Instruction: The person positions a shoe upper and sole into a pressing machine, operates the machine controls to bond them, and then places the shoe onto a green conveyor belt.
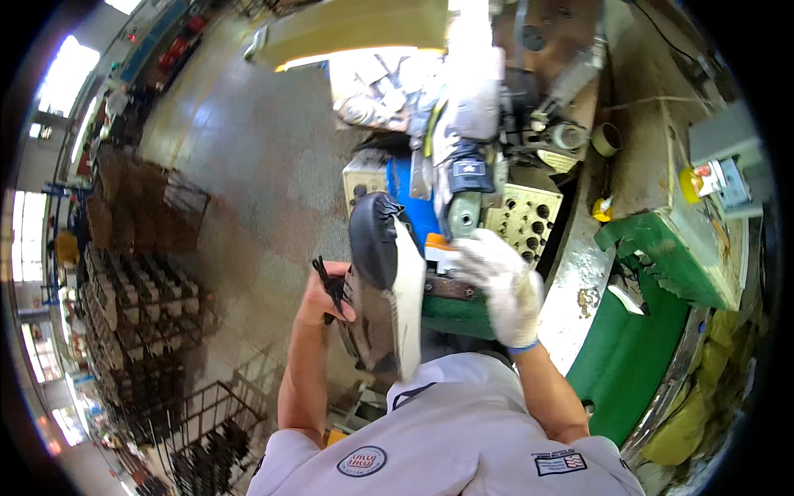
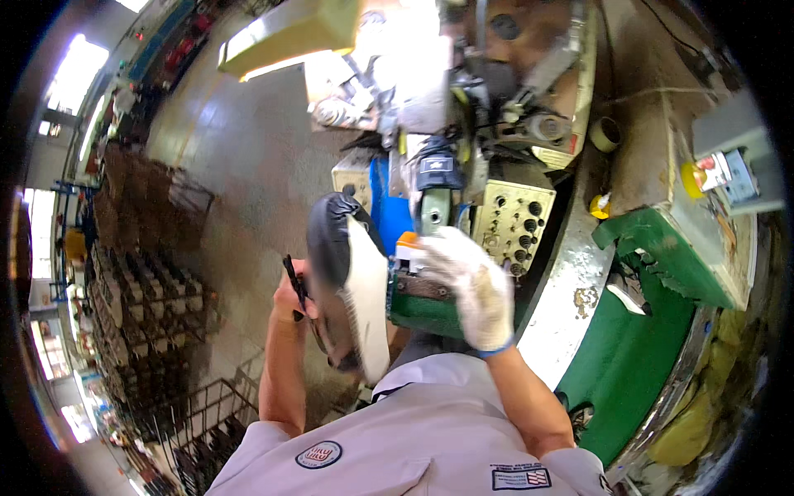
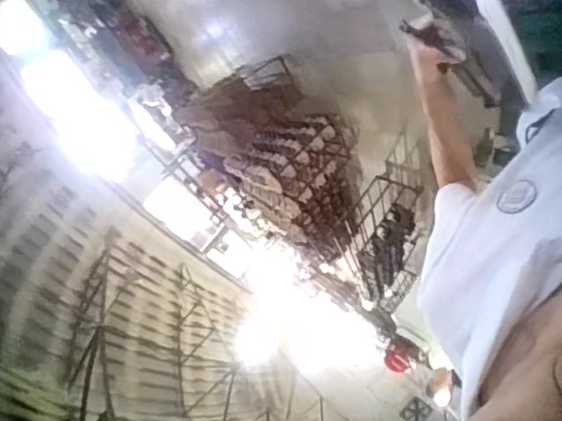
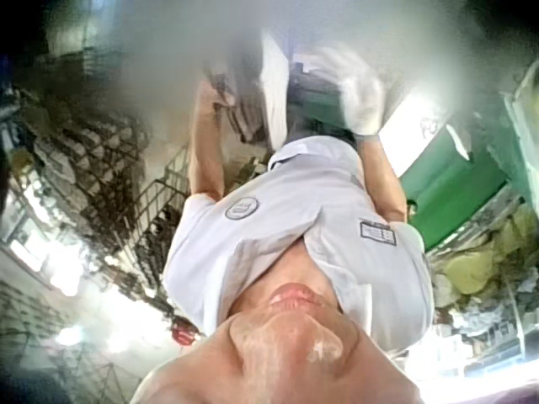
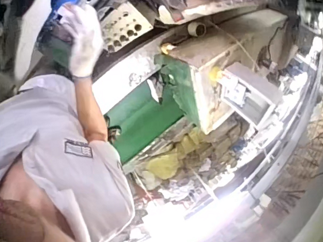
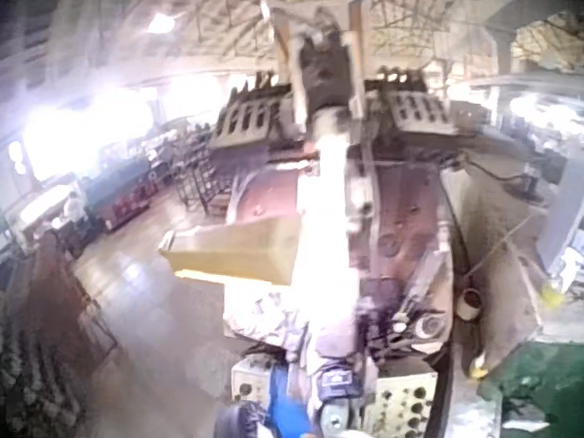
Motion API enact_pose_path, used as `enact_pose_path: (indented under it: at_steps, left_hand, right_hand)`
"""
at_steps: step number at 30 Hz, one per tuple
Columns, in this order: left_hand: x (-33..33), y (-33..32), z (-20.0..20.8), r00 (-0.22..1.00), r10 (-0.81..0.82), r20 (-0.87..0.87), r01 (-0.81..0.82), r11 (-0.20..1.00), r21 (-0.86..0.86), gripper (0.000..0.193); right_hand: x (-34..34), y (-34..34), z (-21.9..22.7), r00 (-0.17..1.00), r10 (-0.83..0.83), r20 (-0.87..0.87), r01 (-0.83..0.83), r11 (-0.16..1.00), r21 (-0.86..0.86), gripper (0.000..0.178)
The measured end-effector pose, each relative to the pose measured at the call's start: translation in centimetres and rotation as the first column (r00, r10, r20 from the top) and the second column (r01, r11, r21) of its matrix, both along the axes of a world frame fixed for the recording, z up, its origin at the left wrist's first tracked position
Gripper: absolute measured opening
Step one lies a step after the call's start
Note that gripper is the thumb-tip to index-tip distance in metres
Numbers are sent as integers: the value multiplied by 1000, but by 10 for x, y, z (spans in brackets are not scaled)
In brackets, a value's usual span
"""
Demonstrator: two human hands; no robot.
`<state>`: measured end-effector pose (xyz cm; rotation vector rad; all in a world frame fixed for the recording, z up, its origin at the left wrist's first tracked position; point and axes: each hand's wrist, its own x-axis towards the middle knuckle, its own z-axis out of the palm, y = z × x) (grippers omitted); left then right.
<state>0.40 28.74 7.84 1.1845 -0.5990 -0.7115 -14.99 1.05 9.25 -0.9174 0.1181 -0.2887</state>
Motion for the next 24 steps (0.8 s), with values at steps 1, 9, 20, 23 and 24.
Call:
enact_pose_path:
  at_steps: [1,9,20,23,24]
  left_hand:
    - [-15,-12,-16,938,78,-338,-132,981,-141,41]
    - [-94,-192,46,981,175,-79,-160,972,171,44]
    - [-224,-362,1,896,-295,-333,378,900,219,42]
    - [-263,-395,-16,849,-420,-320,493,847,198,34]
    - [-278,-406,-25,843,-455,-287,521,822,227,32]
  right_hand:
    - [15,17,9,997,27,69,-43,970,241,71]
    - [-53,-69,11,972,-176,-157,236,734,637,52]
    - [-225,-166,-23,868,-399,-295,494,646,581,38]
    - [-275,-184,-76,736,-616,-281,676,696,244,34]
    - [-291,-189,-93,699,-648,-302,713,667,217,33]
